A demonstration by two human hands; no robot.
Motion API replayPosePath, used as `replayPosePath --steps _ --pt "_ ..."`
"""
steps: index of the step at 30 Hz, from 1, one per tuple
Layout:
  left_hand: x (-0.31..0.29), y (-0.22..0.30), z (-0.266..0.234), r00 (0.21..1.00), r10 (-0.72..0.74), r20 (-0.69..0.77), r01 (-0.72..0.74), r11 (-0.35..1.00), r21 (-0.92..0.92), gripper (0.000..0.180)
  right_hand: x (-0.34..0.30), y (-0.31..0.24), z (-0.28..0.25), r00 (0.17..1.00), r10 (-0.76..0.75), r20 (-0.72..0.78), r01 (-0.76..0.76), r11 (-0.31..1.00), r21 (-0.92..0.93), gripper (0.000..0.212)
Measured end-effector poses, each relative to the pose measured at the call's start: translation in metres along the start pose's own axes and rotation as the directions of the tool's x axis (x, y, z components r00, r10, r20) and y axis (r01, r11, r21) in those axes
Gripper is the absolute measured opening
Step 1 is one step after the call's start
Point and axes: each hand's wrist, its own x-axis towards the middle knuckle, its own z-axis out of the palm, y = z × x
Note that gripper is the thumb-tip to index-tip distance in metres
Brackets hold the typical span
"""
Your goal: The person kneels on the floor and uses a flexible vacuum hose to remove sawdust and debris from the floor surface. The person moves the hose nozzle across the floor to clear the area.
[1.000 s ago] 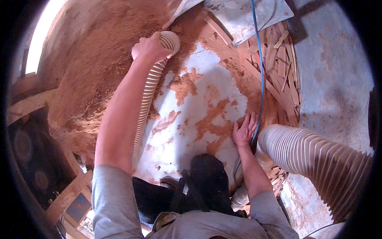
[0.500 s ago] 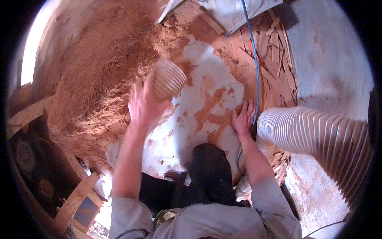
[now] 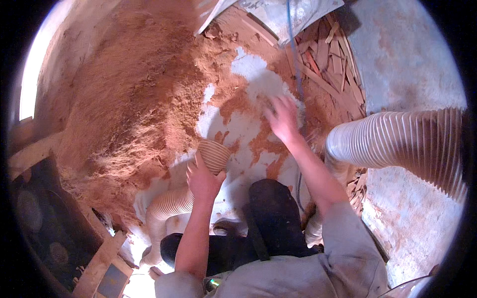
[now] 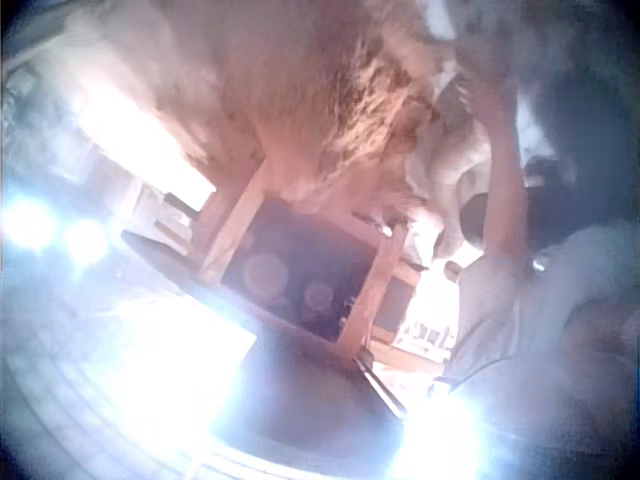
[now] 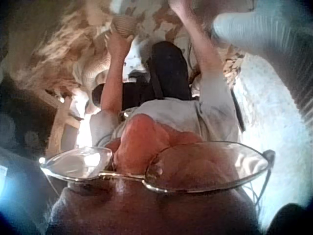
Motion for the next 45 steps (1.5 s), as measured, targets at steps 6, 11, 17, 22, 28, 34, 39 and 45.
replayPosePath --steps 6,11,17,22,28,34,39,45 --pt "0.01 -0.005 0.013 0.997 -0.027 0.075 0.027 1.0 -0.003 0.109 0.168 -0.06 0.074 0.948 -0.315 -0.052 0.298 0.931 -0.212 0.027" --pt "0.016 -0.008 0.016 0.987 -0.063 0.15 0.06 0.998 0.022 0.114 0.173 -0.081 0.068 0.937 -0.163 0.309 0.262 0.912 -0.314 0.013" --pt "0.021 -0.005 0.007 0.982 -0.063 0.179 0.056 0.997 0.047 0.116 0.088 -0.034 -0.004 0.96 0.001 0.279 -0.038 0.991 0.127 0.01" --pt "0.017 0.002 0.003 0.987 -0.056 0.15 0.048 0.997 0.056 0.114 0.08 0.088 -0.093 0.567 0.818 -0.1 0.105 0.048 0.993 0.035" --pt "0.013 -0.011 0.016 1.0 0.026 0.001 -0.026 0.999 -0.035 0.108 0.006 0.026 -0.011 0.927 0.37 -0.059 -0.329 0.879 0.346 0.051" --pt "0.006 -0.02 0.0 0.986 -0.119 0.115 0.13 0.988 -0.088 0.104 -0.004 0.013 0.019 0.964 0.088 0.249 -0.036 0.978 -0.206 0.063" --pt "0.036 -0.03 -0.048 0.888 -0.433 0.152 0.45 0.887 -0.102 0.104 -0.016 0.048 0.032 0.986 -0.029 0.161 0.084 0.936 -0.341 0.073" --pt "0.107 -0.02 -0.058 0.917 -0.392 0.072 0.39 0.92 0.049 0.103 -0.017 0.044 0.032 0.988 -0.057 0.143 0.1 0.944 -0.315 0.071"
